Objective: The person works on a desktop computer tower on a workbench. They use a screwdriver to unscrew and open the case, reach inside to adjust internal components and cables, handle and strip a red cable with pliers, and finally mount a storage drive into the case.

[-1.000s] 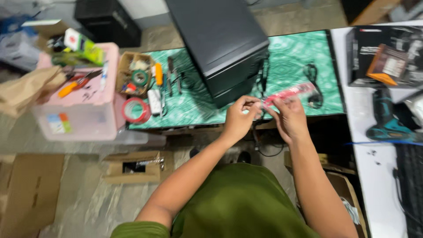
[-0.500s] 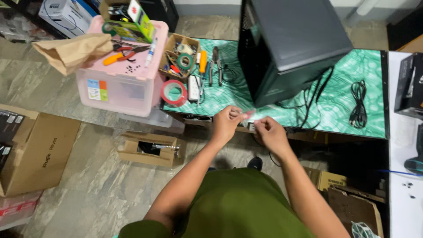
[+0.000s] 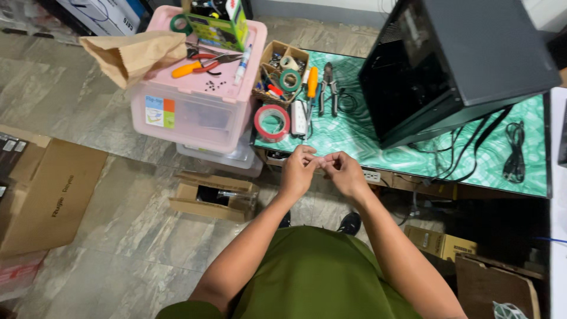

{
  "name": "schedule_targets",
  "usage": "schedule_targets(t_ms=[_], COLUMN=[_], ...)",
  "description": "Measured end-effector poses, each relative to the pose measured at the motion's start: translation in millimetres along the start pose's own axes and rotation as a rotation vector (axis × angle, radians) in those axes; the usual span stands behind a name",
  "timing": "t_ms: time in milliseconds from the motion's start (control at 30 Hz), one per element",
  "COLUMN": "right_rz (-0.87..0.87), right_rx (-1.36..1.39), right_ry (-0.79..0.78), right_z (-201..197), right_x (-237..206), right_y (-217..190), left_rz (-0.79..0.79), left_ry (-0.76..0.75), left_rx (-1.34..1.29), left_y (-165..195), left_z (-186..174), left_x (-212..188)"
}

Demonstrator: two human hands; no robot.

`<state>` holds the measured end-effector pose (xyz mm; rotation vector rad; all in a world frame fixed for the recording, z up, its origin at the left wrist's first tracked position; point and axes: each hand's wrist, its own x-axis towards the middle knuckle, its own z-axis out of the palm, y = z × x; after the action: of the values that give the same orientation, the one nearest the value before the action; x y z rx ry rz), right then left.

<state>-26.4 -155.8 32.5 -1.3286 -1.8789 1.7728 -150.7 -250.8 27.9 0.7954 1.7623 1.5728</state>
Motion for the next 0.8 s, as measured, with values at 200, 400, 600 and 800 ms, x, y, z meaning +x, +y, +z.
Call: schedule_targets(t_ms=[200, 400, 600, 800], right_rz=[0.061, -0.013, -0.247, -0.035], right_rx=[0.248, 0.084, -0.376, -0.003], right_ry=[0.002, 0.029, 0.11, -0.133], right_z=[5.3, 0.7, -21.0, -49.4], right_x=[5.7, 9.2, 10.5, 24.2], right_y=[-0.6, -11.2, -37.3, -53.7], left_rz=[0.135, 0.003, 0.122, 0.146], left_ry=[0.017, -0.079, -0.226, -0.317], left_rx=[0.118, -0.016, 0.15, 0.191], left_y=[-0.7, -3.3, 3.3, 24.3], left_z=[-12.2, -8.5, -8.0, -1.8], left_x=[-1.7, 12.0, 42.1, 57.7])
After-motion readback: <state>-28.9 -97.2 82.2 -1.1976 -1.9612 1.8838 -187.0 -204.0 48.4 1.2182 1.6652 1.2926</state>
